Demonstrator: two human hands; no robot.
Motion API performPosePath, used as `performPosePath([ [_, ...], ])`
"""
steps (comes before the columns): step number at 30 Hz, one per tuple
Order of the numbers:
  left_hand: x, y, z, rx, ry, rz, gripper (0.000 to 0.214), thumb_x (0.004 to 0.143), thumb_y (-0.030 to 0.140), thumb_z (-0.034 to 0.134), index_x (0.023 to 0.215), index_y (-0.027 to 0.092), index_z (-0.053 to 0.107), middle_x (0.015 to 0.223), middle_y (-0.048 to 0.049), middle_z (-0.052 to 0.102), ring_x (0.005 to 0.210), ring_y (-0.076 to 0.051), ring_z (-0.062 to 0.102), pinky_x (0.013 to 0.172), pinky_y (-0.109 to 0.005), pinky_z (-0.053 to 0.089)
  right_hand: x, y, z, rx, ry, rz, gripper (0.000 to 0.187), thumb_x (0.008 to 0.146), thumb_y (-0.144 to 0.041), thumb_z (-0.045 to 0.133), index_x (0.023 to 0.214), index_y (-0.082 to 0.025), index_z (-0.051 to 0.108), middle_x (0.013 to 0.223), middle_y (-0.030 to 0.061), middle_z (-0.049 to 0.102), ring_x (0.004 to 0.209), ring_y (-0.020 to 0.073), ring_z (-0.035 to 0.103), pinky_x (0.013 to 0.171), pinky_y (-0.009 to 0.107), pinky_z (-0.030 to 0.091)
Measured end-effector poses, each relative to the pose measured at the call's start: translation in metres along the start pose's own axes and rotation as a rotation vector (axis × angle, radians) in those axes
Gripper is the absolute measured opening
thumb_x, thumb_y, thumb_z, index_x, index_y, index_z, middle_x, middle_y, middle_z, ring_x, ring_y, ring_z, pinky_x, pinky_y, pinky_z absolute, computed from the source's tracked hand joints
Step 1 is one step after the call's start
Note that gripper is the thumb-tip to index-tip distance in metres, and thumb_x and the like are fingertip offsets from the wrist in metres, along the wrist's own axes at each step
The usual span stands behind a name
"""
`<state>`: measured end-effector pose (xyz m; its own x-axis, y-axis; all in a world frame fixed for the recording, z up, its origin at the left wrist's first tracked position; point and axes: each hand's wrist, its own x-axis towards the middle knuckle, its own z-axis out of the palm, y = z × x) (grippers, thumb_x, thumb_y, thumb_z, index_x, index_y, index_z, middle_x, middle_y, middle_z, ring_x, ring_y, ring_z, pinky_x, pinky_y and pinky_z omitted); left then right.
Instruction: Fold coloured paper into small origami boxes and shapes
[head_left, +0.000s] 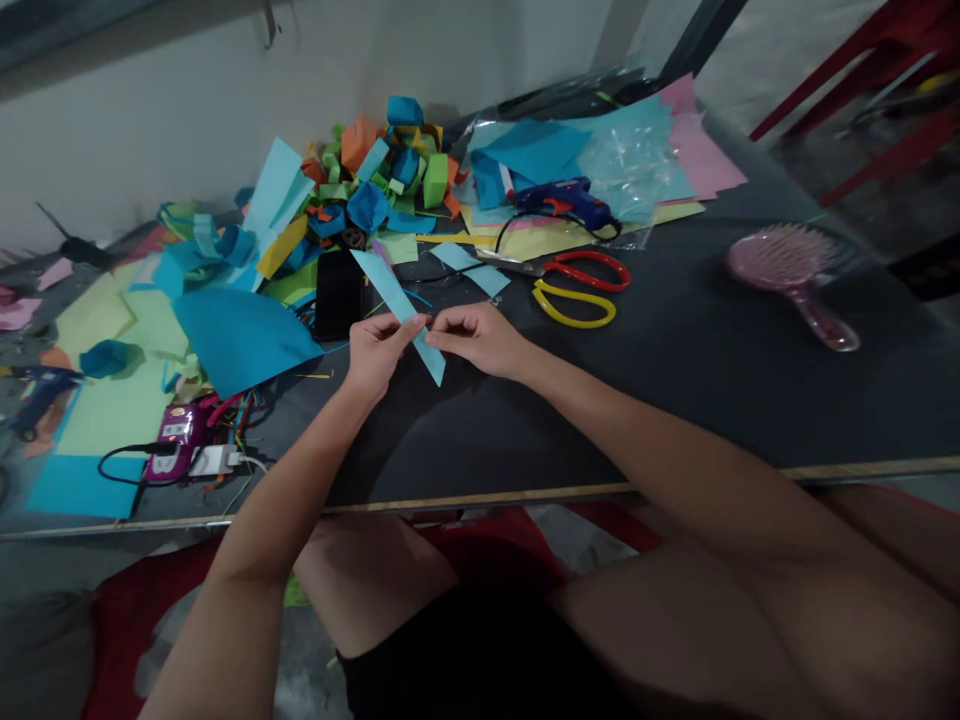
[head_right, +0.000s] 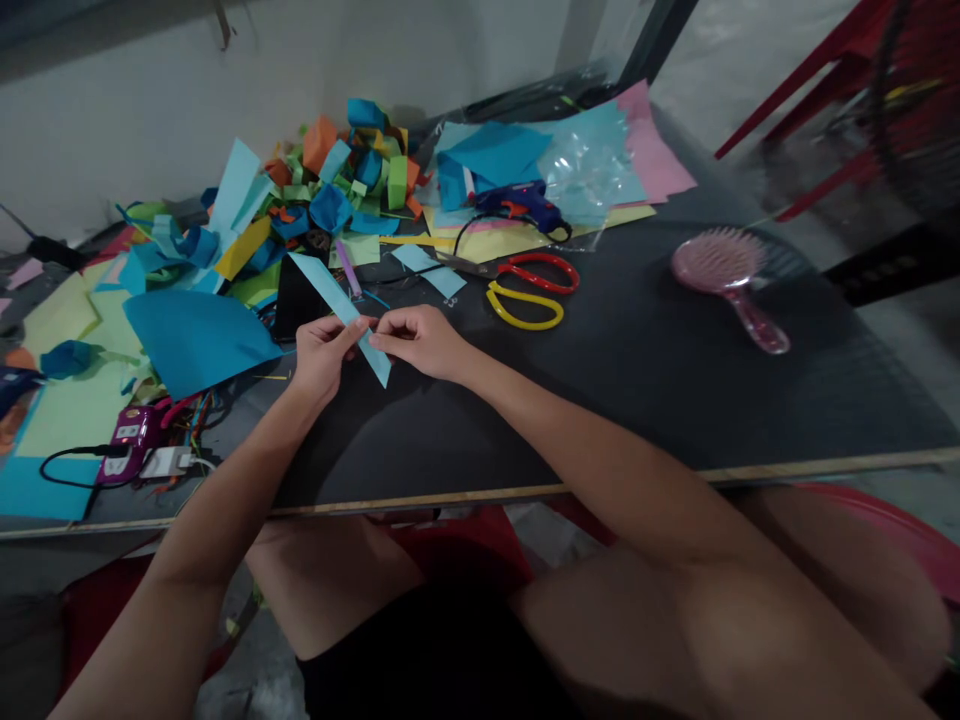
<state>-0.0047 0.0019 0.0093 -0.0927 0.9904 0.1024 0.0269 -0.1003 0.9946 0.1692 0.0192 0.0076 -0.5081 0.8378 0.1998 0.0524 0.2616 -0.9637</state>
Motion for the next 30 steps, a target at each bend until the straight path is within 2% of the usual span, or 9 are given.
performPosePath([
  [5, 0.012, 0.0, -0.014, 0.002, 0.115, 0.046, 0.034, 0.069, 0.05, 0.083, 0.069, 0.017, 0.075, 0.072, -0.0033, 0.073, 0.045, -0.004, 0.041, 0.04, -0.022, 0.03, -0.003, -0.003, -0.002, -0.08, -0.067, 0.034, 0.033, 0.08, -0.046, 0.068, 0.065, -0.018, 0.062, 0.055, -0.0038, 0.052, 0.052, 0.0084, 0.041, 0.055, 0.026, 0.031],
  [12, 0.02, 0.007, -0.025, 0.037, 0.121, 0.066, 0.038, 0.078, 0.057, 0.074, 0.071, 0.02, 0.076, 0.071, -0.0037, 0.072, 0.055, -0.009, 0.057, 0.044, -0.021, 0.041, -0.001, 0.002, -0.006, -0.07, -0.157, 0.06, 0.034, 0.08, -0.047, 0.068, 0.065, -0.018, 0.062, 0.059, -0.0017, 0.058, 0.055, 0.0096, 0.047, 0.056, 0.027, 0.034],
  [16, 0.024, 0.004, -0.03, 0.05, 0.132, 0.053, 0.034, 0.077, 0.055, 0.075, 0.075, 0.021, 0.077, 0.079, -0.0041, 0.075, 0.057, -0.009, 0.059, 0.045, -0.021, 0.044, -0.001, 0.004, -0.009, -0.07, -0.184, 0.063, 0.032, 0.079, -0.047, 0.068, 0.066, -0.018, 0.064, 0.06, -0.0011, 0.06, 0.056, 0.0105, 0.049, 0.057, 0.027, 0.036],
  [20, 0.033, 0.002, -0.044, 0.033, 0.191, 0.078, 0.032, 0.084, 0.054, 0.07, 0.085, 0.022, 0.076, 0.087, -0.0045, 0.077, 0.063, -0.011, 0.066, 0.05, -0.022, 0.048, -0.001, 0.004, -0.011, -0.114, -0.235, 0.058, 0.03, 0.077, -0.045, 0.069, 0.066, -0.018, 0.066, 0.061, -0.0006, 0.062, 0.058, 0.0108, 0.051, 0.06, 0.027, 0.037],
  [25, 0.037, 0.01, -0.051, -0.021, 0.256, 0.054, 0.044, 0.088, 0.062, 0.06, 0.095, 0.021, 0.074, 0.099, -0.0083, 0.078, 0.075, -0.014, 0.072, 0.055, -0.021, 0.052, -0.001, 0.004, -0.011, -0.055, -0.189, 0.098, 0.032, 0.077, -0.047, 0.069, 0.065, -0.017, 0.065, 0.059, -0.0012, 0.06, 0.056, 0.01, 0.049, 0.058, 0.027, 0.036],
  [27, 0.034, 0.013, -0.046, -0.061, 0.218, 0.002, 0.051, 0.086, 0.067, 0.058, 0.101, 0.02, 0.073, 0.099, -0.0085, 0.078, 0.078, -0.014, 0.072, 0.055, -0.02, 0.052, -0.001, 0.004, -0.01, -0.023, -0.138, 0.11, 0.034, 0.077, -0.048, 0.069, 0.065, -0.017, 0.064, 0.058, -0.0017, 0.059, 0.054, 0.0095, 0.047, 0.056, 0.026, 0.036],
  [30, 0.025, 0.015, -0.034, -0.047, 0.025, -0.1, 0.052, 0.075, 0.063, 0.074, 0.101, 0.018, 0.073, 0.085, -0.0053, 0.076, 0.071, -0.013, 0.07, 0.053, -0.019, 0.051, -0.001, 0.004, -0.009, 0.018, -0.078, 0.128, 0.036, 0.075, -0.052, 0.072, 0.068, -0.017, 0.066, 0.058, -0.0015, 0.058, 0.054, 0.0097, 0.047, 0.056, 0.026, 0.036],
])
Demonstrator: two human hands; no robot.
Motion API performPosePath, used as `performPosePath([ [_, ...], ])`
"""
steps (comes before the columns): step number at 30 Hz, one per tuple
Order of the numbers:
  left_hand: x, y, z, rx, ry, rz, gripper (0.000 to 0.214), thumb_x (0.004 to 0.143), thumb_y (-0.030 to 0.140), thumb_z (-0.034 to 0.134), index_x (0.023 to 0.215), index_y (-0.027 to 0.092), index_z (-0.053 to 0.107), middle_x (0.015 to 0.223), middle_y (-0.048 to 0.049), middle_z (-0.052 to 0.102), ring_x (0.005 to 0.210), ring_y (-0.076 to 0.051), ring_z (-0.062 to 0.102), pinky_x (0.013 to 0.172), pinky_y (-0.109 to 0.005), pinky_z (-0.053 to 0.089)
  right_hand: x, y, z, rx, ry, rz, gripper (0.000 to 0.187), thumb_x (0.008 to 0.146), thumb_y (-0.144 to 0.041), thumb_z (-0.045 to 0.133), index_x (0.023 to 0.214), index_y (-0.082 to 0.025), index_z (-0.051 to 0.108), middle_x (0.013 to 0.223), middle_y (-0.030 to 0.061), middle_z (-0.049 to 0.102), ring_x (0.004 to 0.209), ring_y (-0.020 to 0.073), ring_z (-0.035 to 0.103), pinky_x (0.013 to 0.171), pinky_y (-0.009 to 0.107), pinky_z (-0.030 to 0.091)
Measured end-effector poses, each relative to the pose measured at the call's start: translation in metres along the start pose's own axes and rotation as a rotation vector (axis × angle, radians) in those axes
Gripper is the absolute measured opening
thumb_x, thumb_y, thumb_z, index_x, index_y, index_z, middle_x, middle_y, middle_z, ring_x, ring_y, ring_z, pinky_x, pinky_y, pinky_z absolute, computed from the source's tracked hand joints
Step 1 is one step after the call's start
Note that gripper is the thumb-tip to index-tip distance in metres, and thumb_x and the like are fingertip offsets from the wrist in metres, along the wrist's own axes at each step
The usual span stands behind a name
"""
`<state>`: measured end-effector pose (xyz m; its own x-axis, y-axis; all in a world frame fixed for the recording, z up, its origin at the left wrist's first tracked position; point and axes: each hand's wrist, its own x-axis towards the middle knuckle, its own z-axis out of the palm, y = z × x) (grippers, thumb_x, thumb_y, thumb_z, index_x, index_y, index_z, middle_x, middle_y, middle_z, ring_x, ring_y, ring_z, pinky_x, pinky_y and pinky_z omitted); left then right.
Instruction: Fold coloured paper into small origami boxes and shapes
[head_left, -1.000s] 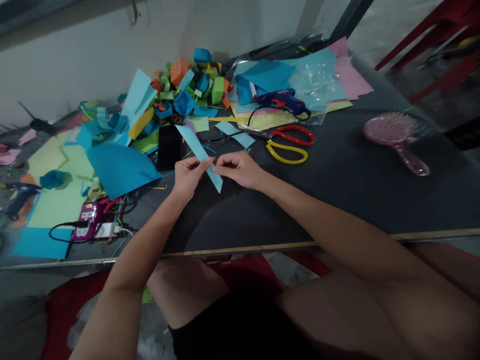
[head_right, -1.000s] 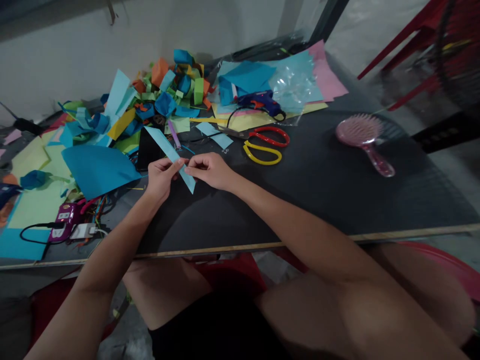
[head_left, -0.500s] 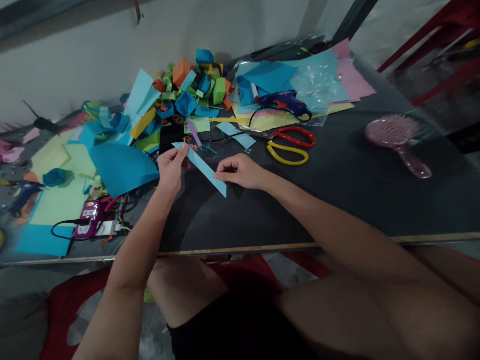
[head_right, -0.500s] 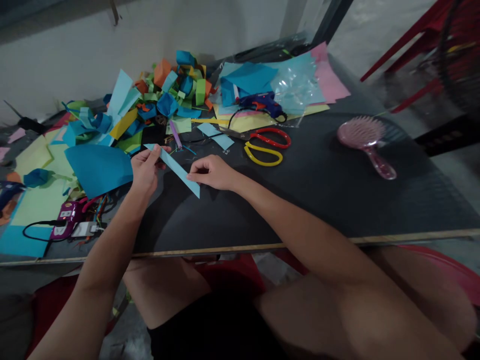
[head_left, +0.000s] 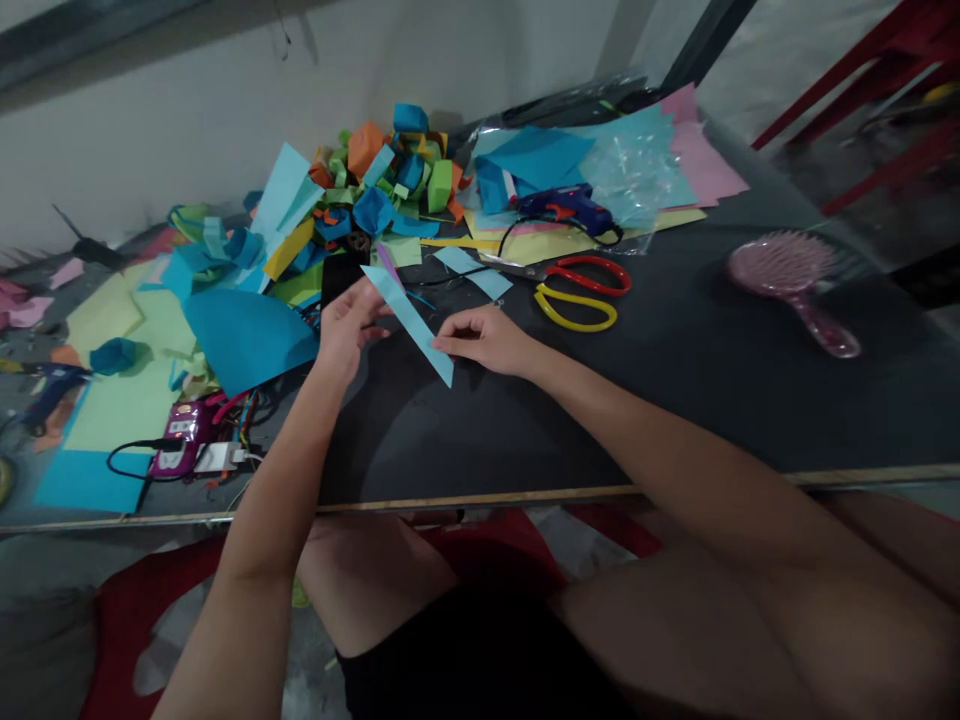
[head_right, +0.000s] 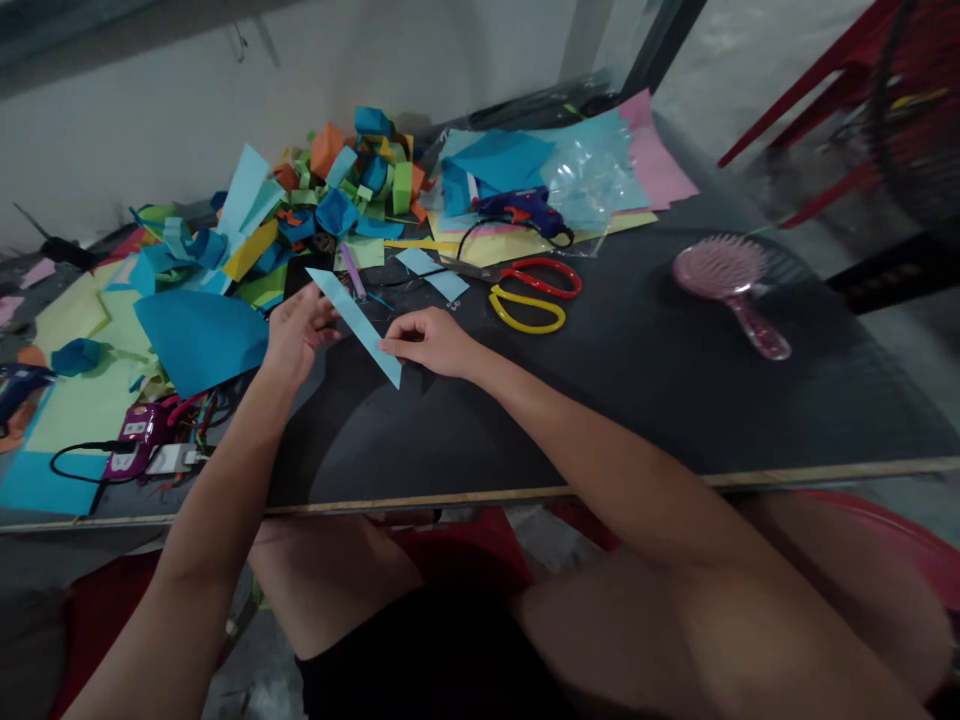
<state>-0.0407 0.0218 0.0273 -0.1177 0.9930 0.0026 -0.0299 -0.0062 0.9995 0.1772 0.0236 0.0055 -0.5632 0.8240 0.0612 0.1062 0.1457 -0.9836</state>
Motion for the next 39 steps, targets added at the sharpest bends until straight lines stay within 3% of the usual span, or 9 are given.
performPosePath([
  [3, -0.009, -0.001, 0.01, 0.082, -0.179, -0.047, 0.044, 0.065, 0.056, 0.084, 0.077, 0.015, 0.073, 0.067, -0.0028, 0.07, 0.061, -0.011, 0.065, 0.052, -0.019, 0.05, 0.0, -0.001, 0.0, 0.035, 0.005, 0.022, 0.037, 0.073, -0.053, 0.075, 0.069, -0.017, 0.067, 0.06, -0.0005, 0.06, 0.056, 0.0105, 0.05, 0.058, 0.027, 0.039],
  [8, -0.019, -0.003, 0.018, 0.143, -0.206, 0.03, 0.043, 0.067, 0.056, 0.082, 0.064, 0.015, 0.07, 0.061, -0.0025, 0.068, 0.055, -0.01, 0.061, 0.053, -0.021, 0.051, -0.001, 0.001, 0.003, 0.087, -0.031, 0.016, 0.039, 0.078, -0.057, 0.069, 0.071, -0.018, 0.066, 0.058, -0.0014, 0.059, 0.055, 0.0108, 0.053, 0.055, 0.025, 0.042],
  [10, -0.021, -0.005, 0.02, 0.142, -0.21, 0.029, 0.041, 0.068, 0.055, 0.082, 0.065, 0.015, 0.07, 0.061, -0.0024, 0.069, 0.056, -0.01, 0.062, 0.053, -0.021, 0.051, -0.002, 0.004, 0.005, 0.072, 0.04, -0.012, 0.039, 0.084, -0.056, 0.062, 0.075, -0.018, 0.065, 0.059, -0.001, 0.06, 0.054, 0.0109, 0.053, 0.052, 0.025, 0.042],
  [13, -0.02, -0.007, 0.021, 0.104, -0.208, -0.004, 0.039, 0.069, 0.052, 0.082, 0.067, 0.015, 0.071, 0.063, -0.0024, 0.068, 0.057, -0.01, 0.062, 0.053, -0.02, 0.05, -0.004, 0.006, 0.005, -0.081, 0.248, -0.17, 0.025, 0.085, -0.04, 0.064, 0.1, -0.019, 0.067, 0.084, 0.0032, 0.071, 0.061, 0.0117, 0.059, 0.056, 0.025, 0.046],
  [16, -0.019, -0.007, 0.02, 0.067, -0.226, -0.062, 0.038, 0.07, 0.052, 0.081, 0.068, 0.015, 0.071, 0.064, -0.0025, 0.068, 0.057, -0.01, 0.062, 0.053, -0.019, 0.05, -0.007, 0.006, 0.002, -0.364, 0.282, -0.39, 0.033, 0.085, -0.023, 0.063, 0.118, -0.024, 0.065, 0.113, 0.006, 0.07, 0.073, 0.0133, 0.063, 0.059, 0.026, 0.048],
  [24, -0.019, -0.008, 0.02, 0.062, -0.271, -0.094, 0.032, 0.071, 0.047, 0.081, 0.073, 0.016, 0.075, 0.065, 0.0004, 0.067, 0.055, -0.007, 0.057, 0.055, -0.02, 0.048, -0.008, 0.006, 0.0, -0.564, 0.227, -0.607, 0.017, 0.093, -0.029, 0.06, 0.099, -0.026, 0.076, 0.104, 0.0038, 0.072, 0.097, 0.0177, 0.068, 0.083, 0.03, 0.054],
  [31, -0.019, -0.011, 0.021, 0.175, -0.312, -0.034, 0.033, 0.071, 0.047, 0.08, 0.072, 0.015, 0.073, 0.064, -0.001, 0.068, 0.056, -0.009, 0.06, 0.053, -0.02, 0.046, -0.009, -0.002, 0.006, -0.406, 0.297, -0.446, 0.025, 0.089, -0.045, 0.065, 0.088, -0.023, 0.076, 0.093, 0.0053, 0.071, 0.068, 0.0125, 0.061, 0.057, 0.026, 0.048],
  [35, -0.019, -0.012, 0.021, 0.216, -0.334, -0.055, 0.034, 0.072, 0.045, 0.077, 0.083, 0.014, 0.075, 0.076, -0.0057, 0.074, 0.062, -0.011, 0.065, 0.055, -0.02, 0.048, -0.003, -0.001, 0.011, -0.135, 0.336, -0.183, 0.032, 0.079, -0.051, 0.072, 0.075, -0.019, 0.072, 0.081, 0.0046, 0.068, 0.065, 0.0127, 0.057, 0.051, 0.024, 0.045],
  [39, -0.017, -0.013, 0.021, 0.259, -0.376, -0.094, 0.035, 0.072, 0.044, 0.078, 0.088, 0.012, 0.075, 0.077, -0.0073, 0.075, 0.062, -0.011, 0.066, 0.056, -0.021, 0.048, 0.005, 0.003, 0.011, 0.144, 0.216, 0.132, 0.039, 0.066, -0.054, 0.079, 0.072, -0.017, 0.069, 0.062, 0.0007, 0.06, 0.057, 0.0116, 0.053, 0.043, 0.022, 0.042],
])
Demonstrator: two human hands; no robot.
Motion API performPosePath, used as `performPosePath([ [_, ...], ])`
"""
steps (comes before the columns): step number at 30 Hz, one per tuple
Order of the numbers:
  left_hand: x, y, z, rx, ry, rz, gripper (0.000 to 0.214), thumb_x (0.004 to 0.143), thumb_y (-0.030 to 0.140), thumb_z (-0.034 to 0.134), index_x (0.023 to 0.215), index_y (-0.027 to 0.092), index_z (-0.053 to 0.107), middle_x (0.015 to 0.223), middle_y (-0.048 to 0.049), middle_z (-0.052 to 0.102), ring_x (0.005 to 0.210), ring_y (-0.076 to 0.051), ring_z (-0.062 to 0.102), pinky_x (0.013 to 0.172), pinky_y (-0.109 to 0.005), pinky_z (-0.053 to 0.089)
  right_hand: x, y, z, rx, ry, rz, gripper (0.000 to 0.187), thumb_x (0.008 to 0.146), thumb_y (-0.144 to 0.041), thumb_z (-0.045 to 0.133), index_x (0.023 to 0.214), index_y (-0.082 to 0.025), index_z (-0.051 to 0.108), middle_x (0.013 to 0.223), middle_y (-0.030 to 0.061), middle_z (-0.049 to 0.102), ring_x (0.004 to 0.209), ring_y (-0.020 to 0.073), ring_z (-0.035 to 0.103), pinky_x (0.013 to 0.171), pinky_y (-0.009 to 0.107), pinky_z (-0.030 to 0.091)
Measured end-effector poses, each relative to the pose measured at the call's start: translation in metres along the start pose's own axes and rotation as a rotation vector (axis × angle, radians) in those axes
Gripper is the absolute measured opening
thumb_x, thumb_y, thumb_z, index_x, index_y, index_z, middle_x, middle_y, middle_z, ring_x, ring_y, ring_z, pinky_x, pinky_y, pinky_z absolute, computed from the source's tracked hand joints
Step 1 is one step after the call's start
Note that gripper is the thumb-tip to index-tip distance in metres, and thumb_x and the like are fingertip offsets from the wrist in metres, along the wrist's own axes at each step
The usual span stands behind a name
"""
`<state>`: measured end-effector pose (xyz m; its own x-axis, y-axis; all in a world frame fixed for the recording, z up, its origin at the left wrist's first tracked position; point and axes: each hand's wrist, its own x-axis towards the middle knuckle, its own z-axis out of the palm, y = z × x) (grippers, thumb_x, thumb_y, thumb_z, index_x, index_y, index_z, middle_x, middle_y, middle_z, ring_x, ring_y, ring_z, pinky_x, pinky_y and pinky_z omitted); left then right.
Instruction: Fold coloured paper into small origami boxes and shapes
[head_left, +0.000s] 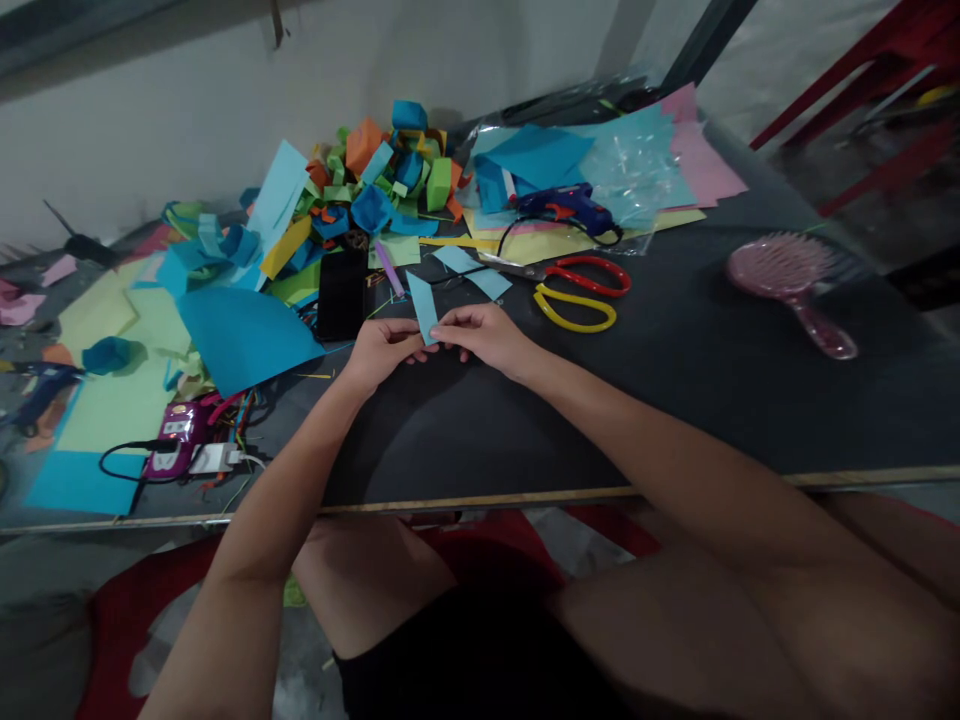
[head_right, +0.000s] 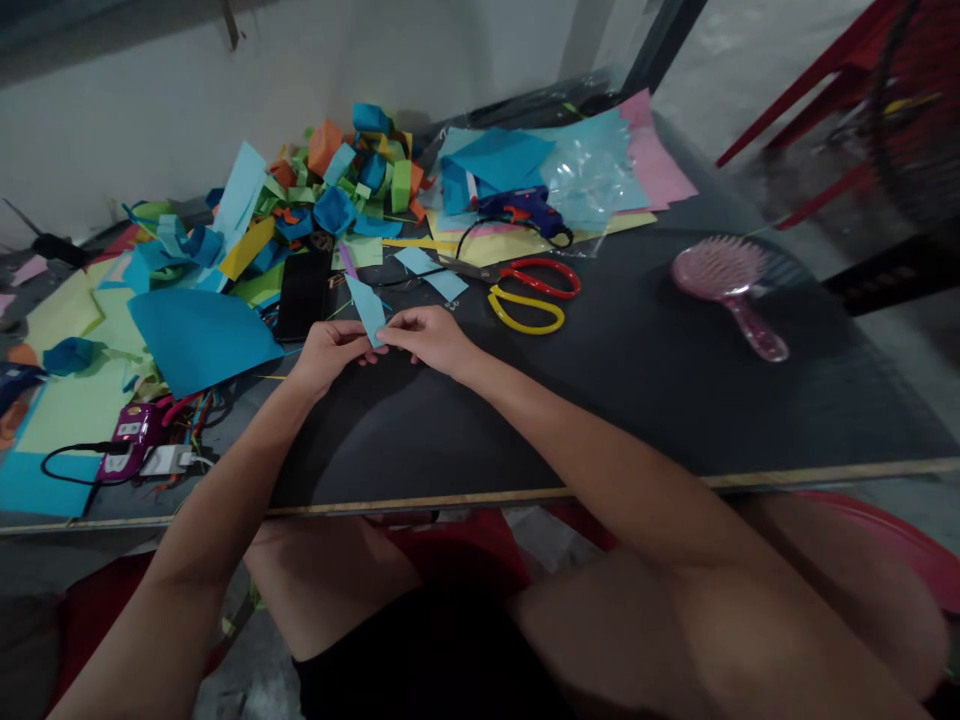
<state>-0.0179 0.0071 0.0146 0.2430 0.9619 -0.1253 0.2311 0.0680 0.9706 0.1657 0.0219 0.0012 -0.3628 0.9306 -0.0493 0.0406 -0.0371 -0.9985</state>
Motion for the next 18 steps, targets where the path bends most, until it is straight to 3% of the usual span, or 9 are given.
performPosePath([
  [2, 0.0006, -0.0003, 0.0008, -0.028, 0.005, 0.003, 0.037, 0.073, 0.045, 0.077, 0.09, 0.013, 0.075, 0.08, -0.0077, 0.076, 0.064, -0.011, 0.067, 0.055, -0.02, 0.048, 0.0022, -0.0006, -0.0008, 0.065, -0.006, 0.063, 0.037, 0.062, -0.05, 0.083, 0.07, -0.018, 0.067, 0.062, 0.0006, 0.061, 0.059, 0.0114, 0.054, 0.042, 0.02, 0.041],
  [6, 0.0011, -0.0004, 0.0029, -0.143, 0.08, 0.002, 0.044, 0.077, 0.053, 0.073, 0.096, 0.013, 0.074, 0.087, -0.0094, 0.076, 0.068, -0.013, 0.069, 0.053, -0.019, 0.048, 0.0007, -0.0024, -0.0018, 0.102, 0.049, 0.052, 0.035, 0.063, -0.048, 0.081, 0.071, -0.02, 0.063, 0.065, 0.0, 0.063, 0.059, 0.0115, 0.057, 0.042, 0.02, 0.043],
  [9, 0.0019, -0.0019, 0.0039, -0.139, 0.104, 0.03, 0.045, 0.078, 0.053, 0.073, 0.1, 0.014, 0.073, 0.083, -0.0071, 0.075, 0.068, -0.012, 0.068, 0.052, -0.019, 0.048, -0.0034, -0.0023, -0.002, -0.002, 0.02, -0.06, 0.031, 0.067, -0.045, 0.079, 0.08, -0.02, 0.065, 0.075, 0.0014, 0.068, 0.063, 0.0133, 0.059, 0.046, 0.023, 0.046],
  [14, 0.0045, -0.0068, 0.0043, -0.032, 0.092, 0.067, 0.037, 0.078, 0.051, 0.073, 0.087, 0.015, 0.074, 0.071, -0.0038, 0.07, 0.064, -0.012, 0.065, 0.05, -0.019, 0.047, -0.0067, -0.0016, -0.0022, -0.304, -0.018, -0.309, 0.012, 0.075, -0.029, 0.069, 0.08, -0.019, 0.066, 0.081, 0.002, 0.072, 0.073, 0.0156, 0.063, 0.069, 0.03, 0.05],
  [16, 0.0046, -0.0075, 0.0046, 0.021, 0.086, 0.089, 0.035, 0.077, 0.05, 0.073, 0.083, 0.015, 0.074, 0.071, -0.0039, 0.071, 0.062, -0.011, 0.064, 0.049, -0.019, 0.046, -0.0053, -0.0013, -0.0031, -0.377, -0.005, -0.337, 0.006, 0.074, -0.023, 0.067, 0.078, -0.019, 0.067, 0.078, 0.0012, 0.071, 0.071, 0.0153, 0.063, 0.069, 0.03, 0.049],
  [18, 0.0034, -0.0065, 0.005, 0.072, 0.078, 0.108, 0.034, 0.077, 0.049, 0.072, 0.081, 0.016, 0.074, 0.075, -0.0048, 0.073, 0.061, -0.011, 0.063, 0.048, -0.018, 0.045, -0.0026, -0.001, -0.005, -0.403, 0.023, -0.273, 0.005, 0.073, -0.019, 0.065, 0.077, -0.019, 0.068, 0.073, 0.0006, 0.07, 0.067, 0.0153, 0.062, 0.066, 0.029, 0.049],
])
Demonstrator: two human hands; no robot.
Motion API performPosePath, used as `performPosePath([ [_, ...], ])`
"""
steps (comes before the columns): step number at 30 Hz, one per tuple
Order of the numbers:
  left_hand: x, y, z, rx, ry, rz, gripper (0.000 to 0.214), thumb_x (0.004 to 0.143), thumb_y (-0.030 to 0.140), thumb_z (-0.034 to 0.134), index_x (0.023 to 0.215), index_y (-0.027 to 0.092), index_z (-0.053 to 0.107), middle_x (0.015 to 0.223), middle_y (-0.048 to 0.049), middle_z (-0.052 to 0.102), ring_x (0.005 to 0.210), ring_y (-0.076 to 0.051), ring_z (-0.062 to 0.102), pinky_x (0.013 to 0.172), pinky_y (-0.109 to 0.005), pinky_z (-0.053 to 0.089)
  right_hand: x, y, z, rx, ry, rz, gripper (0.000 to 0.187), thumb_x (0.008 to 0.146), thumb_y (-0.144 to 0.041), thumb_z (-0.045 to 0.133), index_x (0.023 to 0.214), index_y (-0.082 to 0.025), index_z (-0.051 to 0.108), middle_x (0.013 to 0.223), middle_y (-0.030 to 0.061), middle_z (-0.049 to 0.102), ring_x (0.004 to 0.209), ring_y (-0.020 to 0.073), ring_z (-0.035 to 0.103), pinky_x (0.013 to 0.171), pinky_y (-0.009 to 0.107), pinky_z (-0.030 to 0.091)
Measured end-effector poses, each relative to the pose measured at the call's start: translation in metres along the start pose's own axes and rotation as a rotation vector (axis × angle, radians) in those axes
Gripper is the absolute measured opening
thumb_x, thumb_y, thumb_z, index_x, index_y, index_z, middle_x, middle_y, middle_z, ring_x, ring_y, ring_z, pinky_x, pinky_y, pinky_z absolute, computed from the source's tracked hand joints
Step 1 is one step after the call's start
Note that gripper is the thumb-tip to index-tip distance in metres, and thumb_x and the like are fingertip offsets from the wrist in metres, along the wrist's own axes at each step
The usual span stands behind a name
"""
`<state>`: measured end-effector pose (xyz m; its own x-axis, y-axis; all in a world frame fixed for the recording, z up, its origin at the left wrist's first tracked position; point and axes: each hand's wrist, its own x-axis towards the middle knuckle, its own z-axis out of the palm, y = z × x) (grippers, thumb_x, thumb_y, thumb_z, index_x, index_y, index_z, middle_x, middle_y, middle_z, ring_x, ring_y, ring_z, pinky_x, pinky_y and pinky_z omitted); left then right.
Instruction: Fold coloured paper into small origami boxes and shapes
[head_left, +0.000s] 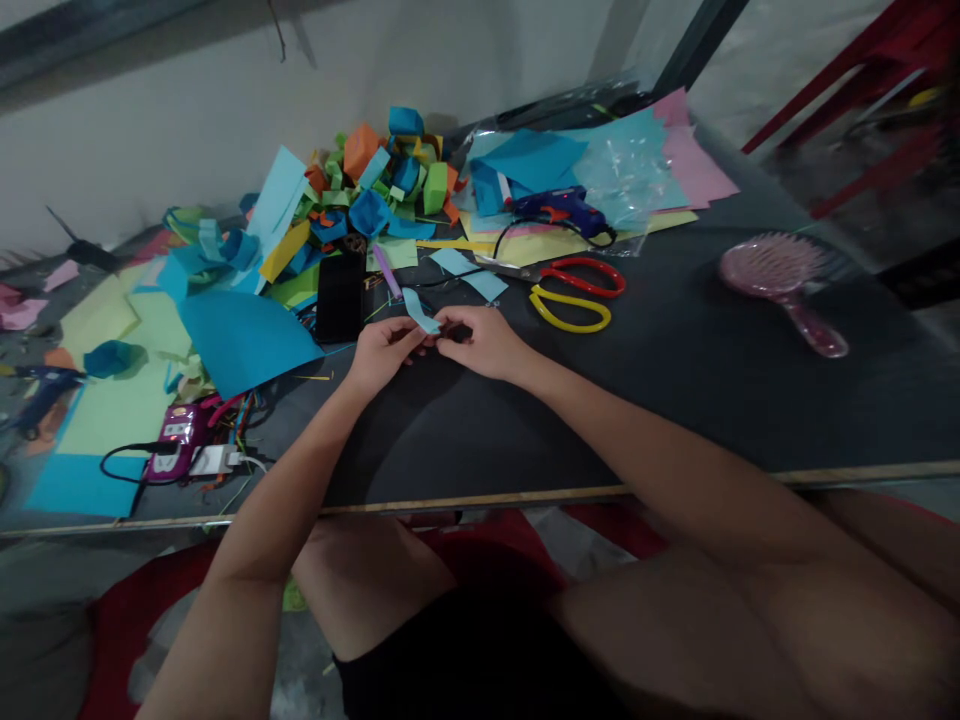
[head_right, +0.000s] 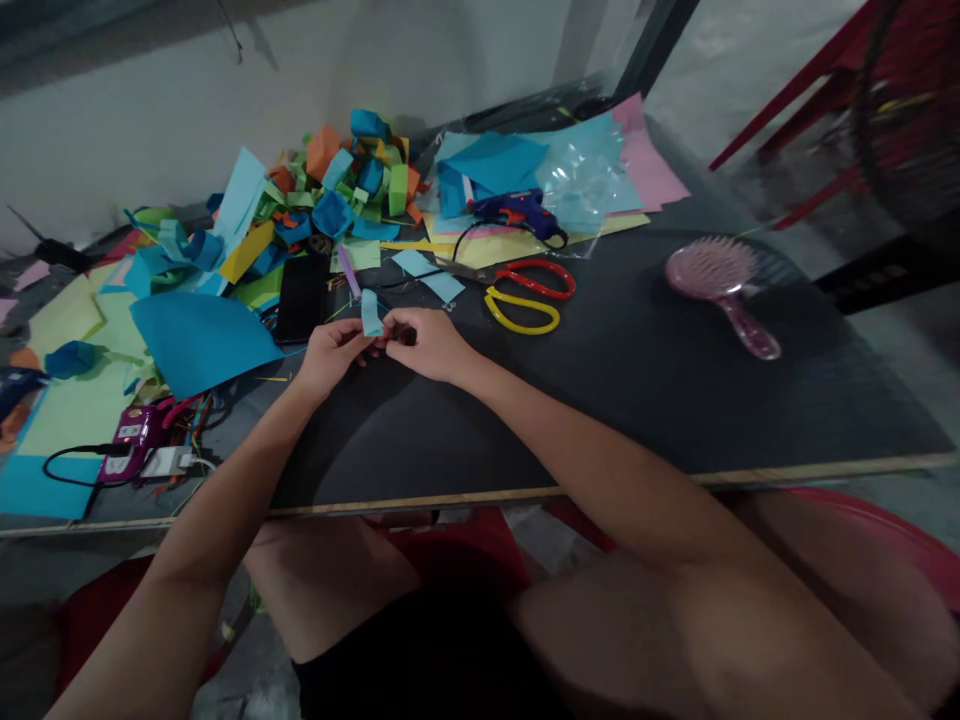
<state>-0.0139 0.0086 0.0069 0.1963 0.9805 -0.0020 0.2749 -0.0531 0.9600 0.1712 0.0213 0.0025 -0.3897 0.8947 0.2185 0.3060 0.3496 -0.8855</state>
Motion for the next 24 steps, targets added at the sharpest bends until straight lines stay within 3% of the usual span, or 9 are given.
performPosePath([
  [4, -0.002, 0.004, -0.001, 0.023, 0.024, -0.031, 0.041, 0.08, 0.054, 0.067, 0.081, 0.014, 0.075, 0.074, -0.0079, 0.074, 0.055, -0.011, 0.061, 0.045, -0.019, 0.04, 0.005, 0.005, -0.002, 0.056, 0.081, 0.273, 0.014, 0.078, -0.015, 0.057, 0.077, -0.018, 0.071, 0.068, 0.0021, 0.067, 0.058, 0.0154, 0.062, 0.053, 0.028, 0.05],
  [7, -0.001, 0.003, -0.003, -0.049, 0.069, -0.173, 0.056, 0.084, 0.065, 0.056, 0.079, 0.012, 0.074, 0.071, -0.0114, 0.074, 0.048, -0.011, 0.058, 0.04, -0.021, 0.033, 0.007, 0.009, 0.0, 0.229, 0.128, 0.35, 0.014, 0.083, -0.018, 0.057, 0.084, -0.017, 0.071, 0.081, 0.0064, 0.073, 0.064, 0.0159, 0.065, 0.049, 0.026, 0.052],
  [10, 0.001, -0.001, -0.004, 0.033, 0.094, -0.208, 0.049, 0.081, 0.062, 0.062, 0.083, 0.014, 0.073, 0.073, -0.0096, 0.075, 0.048, -0.012, 0.057, 0.043, -0.022, 0.035, 0.006, 0.011, 0.003, 0.322, 0.085, 0.331, 0.017, 0.079, -0.023, 0.067, 0.095, -0.017, 0.069, 0.084, 0.0075, 0.074, 0.065, 0.0159, 0.066, 0.047, 0.025, 0.053],
  [13, -0.002, -0.002, -0.001, 0.283, 0.141, -0.073, 0.033, 0.077, 0.043, 0.073, 0.098, 0.018, 0.072, 0.074, -0.0043, 0.074, 0.058, -0.014, 0.06, 0.055, -0.024, 0.043, 0.004, 0.012, 0.004, 0.249, 0.045, 0.268, 0.034, 0.066, -0.018, 0.077, 0.099, -0.017, 0.068, 0.084, 0.0068, 0.074, 0.066, 0.016, 0.067, 0.054, 0.027, 0.056],
  [17, -0.009, 0.002, 0.003, 0.579, 0.233, 0.073, 0.039, 0.073, 0.03, 0.076, 0.111, 0.022, 0.069, 0.084, -0.0033, 0.074, 0.078, -0.019, 0.064, 0.067, -0.028, 0.045, 0.002, 0.011, 0.006, 0.088, 0.095, 0.199, 0.04, 0.062, -0.019, 0.079, 0.1, -0.015, 0.069, 0.089, 0.0085, 0.075, 0.065, 0.0149, 0.066, 0.065, 0.032, 0.057],
  [24, -0.01, 0.002, 0.003, 0.633, 0.188, 0.087, 0.053, 0.077, 0.018, 0.069, 0.129, 0.023, 0.06, 0.099, -0.004, 0.077, 0.094, -0.024, 0.064, 0.081, -0.035, 0.049, 0.0, 0.009, 0.008, 0.043, 0.063, 0.169, 0.059, 0.06, -0.017, 0.078, 0.118, -0.017, 0.064, 0.111, 0.0128, 0.073, 0.064, 0.0141, 0.065, 0.069, 0.034, 0.057],
])
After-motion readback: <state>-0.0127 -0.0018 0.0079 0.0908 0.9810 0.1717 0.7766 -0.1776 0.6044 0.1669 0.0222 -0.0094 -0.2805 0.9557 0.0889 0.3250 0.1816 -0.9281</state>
